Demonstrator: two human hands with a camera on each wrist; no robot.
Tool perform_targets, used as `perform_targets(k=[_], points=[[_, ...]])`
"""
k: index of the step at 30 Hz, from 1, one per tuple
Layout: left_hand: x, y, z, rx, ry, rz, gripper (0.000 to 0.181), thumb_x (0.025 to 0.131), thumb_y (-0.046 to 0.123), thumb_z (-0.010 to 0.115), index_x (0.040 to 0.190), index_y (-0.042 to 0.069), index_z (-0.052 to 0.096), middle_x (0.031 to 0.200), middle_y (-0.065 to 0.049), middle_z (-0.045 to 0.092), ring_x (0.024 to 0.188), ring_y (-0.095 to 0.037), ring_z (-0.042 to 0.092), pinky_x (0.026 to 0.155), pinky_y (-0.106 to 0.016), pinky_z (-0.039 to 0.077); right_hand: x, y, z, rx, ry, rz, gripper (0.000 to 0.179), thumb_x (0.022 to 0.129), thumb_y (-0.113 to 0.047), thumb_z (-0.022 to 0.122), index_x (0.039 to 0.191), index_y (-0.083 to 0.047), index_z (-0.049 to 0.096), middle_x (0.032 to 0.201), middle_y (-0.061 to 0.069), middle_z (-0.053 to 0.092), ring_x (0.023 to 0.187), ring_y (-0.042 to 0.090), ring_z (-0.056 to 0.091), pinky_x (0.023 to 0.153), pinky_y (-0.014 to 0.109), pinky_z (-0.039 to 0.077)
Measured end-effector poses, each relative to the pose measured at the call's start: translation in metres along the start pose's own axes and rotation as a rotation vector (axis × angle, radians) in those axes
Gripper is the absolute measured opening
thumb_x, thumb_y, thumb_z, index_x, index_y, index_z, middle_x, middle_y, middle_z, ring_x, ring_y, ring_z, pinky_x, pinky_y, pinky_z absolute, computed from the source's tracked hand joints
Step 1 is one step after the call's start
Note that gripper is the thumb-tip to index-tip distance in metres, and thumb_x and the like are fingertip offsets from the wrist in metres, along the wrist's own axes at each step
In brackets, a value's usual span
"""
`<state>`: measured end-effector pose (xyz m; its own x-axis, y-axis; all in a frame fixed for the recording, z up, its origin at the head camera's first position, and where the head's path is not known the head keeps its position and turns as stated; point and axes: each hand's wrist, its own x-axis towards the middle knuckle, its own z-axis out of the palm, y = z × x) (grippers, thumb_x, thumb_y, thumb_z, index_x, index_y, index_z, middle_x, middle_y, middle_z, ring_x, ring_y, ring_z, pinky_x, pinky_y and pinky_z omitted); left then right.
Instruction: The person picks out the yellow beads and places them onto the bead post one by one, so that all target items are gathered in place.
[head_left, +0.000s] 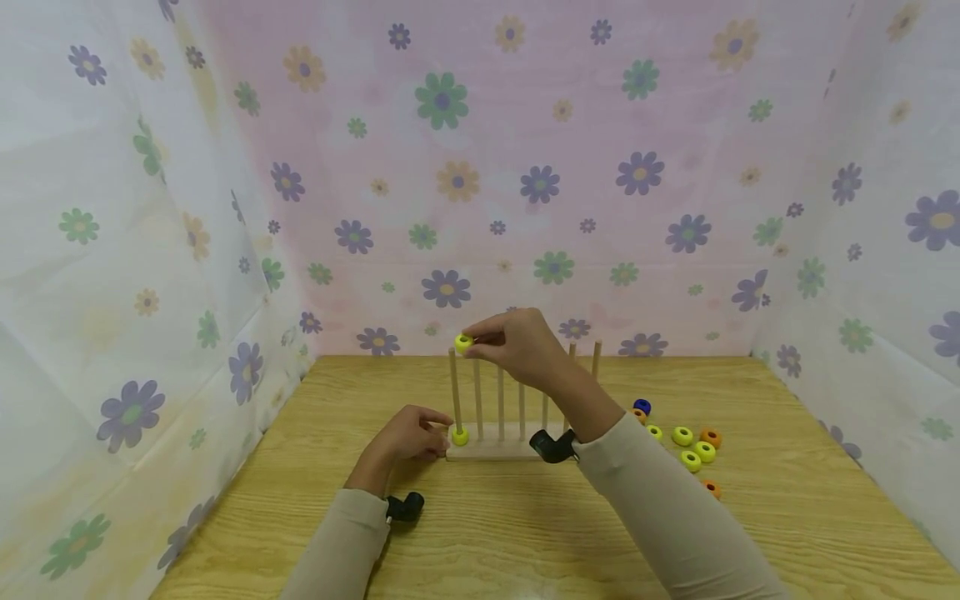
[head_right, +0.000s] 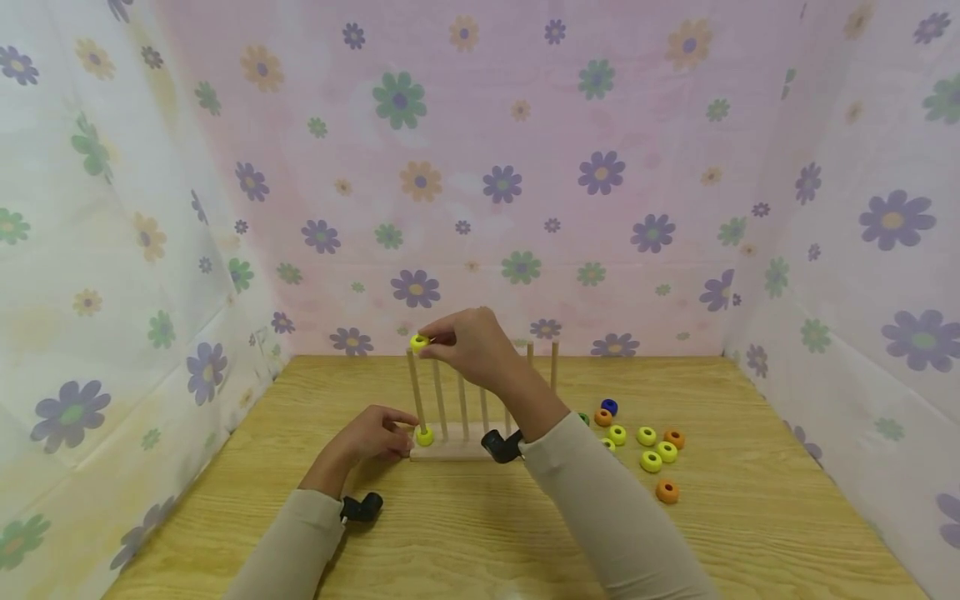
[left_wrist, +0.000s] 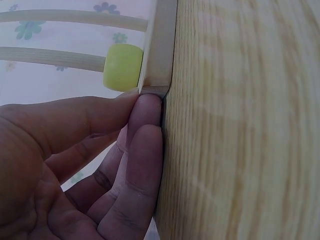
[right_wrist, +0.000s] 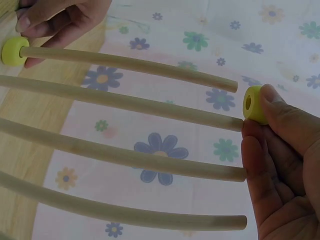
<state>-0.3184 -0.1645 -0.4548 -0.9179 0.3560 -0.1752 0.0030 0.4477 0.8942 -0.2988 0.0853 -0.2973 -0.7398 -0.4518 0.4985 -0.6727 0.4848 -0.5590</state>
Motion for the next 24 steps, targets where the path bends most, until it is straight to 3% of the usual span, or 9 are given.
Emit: perform_targets(k=[19,24], points=[[-0.0007,0.0010,-0.0015,0.022,-0.002,0.008,0.042,0.093,0.002,0.073,0.135,0.000,0.067,0.093,-0.014,0.077,0.077,-0.023,0.074,0.072,-0.039,0.063,0.0034,-0.0005,0.0090,-0.043,0.023,0.013,0.022,0.092,-0.022,0.081,0.112,-0.013,0.082,0.099,0.003,0.081,0.078,0.002,0.074,0.068,0.020,0.058],[-0.0002,-0.0011,-0.0014,0.028,-0.002,0.006,0.041,0.093,0.003,0.073,0.134,0.002,0.068,0.093,-0.013,0.077,0.077,-0.022,0.074,0.072,-0.037,0.063,0.0028,-0.0038,0.0099,-0.034,0.018,0.021,0.023,0.091,-0.021,0.081,0.112,-0.013,0.082,0.098,0.004,0.081,0.079,0.012,0.075,0.066,0.022,0.058]])
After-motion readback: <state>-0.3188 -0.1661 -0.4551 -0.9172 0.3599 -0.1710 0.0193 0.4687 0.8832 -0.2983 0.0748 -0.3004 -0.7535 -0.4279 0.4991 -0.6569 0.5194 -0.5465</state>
